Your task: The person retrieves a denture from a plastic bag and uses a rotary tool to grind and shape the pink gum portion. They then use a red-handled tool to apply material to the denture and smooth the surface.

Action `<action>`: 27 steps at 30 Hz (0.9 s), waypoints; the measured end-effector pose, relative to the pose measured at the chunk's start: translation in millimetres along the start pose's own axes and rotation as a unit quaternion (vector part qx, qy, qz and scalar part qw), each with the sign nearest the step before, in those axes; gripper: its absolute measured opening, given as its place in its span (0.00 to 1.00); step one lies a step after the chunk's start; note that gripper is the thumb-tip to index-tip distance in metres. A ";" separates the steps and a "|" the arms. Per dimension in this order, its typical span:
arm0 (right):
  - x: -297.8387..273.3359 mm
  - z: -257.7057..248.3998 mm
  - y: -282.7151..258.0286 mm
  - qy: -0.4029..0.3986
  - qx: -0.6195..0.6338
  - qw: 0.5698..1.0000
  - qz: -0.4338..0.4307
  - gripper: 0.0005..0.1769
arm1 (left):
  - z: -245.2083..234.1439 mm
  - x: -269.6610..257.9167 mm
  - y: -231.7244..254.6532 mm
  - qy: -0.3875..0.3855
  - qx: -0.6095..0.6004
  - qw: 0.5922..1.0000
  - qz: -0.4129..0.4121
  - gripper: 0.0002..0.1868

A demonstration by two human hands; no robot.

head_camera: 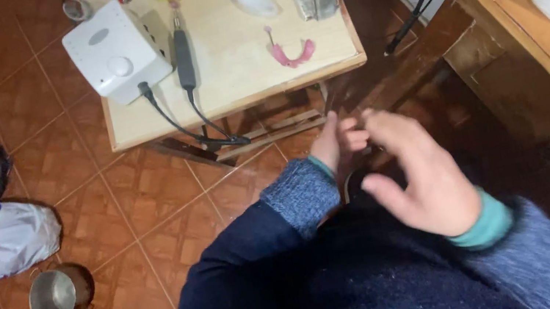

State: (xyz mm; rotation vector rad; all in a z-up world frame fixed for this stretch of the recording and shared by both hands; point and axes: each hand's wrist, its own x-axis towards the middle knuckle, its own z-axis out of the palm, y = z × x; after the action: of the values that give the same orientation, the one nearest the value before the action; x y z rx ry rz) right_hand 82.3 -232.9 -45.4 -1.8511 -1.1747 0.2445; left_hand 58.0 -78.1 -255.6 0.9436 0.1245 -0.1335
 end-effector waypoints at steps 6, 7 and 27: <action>5.0 30.0 132.2 -0.043 -0.091 0.989 0.108 0.25 | 88.6 -57.7 114.8 0.013 0.281 0.938 0.203 0.23; 0.9 25.9 154.8 -0.173 -0.200 0.932 0.249 0.25 | 78.2 -60.3 133.7 0.013 0.326 0.915 0.238 0.20; -181.7 -168.5 38.1 0.131 -0.187 0.973 -0.024 0.08 | -49.7 23.1 150.9 0.361 0.818 0.373 0.248 0.10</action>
State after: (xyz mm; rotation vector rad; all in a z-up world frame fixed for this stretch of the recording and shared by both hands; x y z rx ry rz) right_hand 107.1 -481.8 -28.9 -2.0978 -1.1333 -0.2610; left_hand 103.7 48.4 -168.0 3.0194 0.5735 1.0073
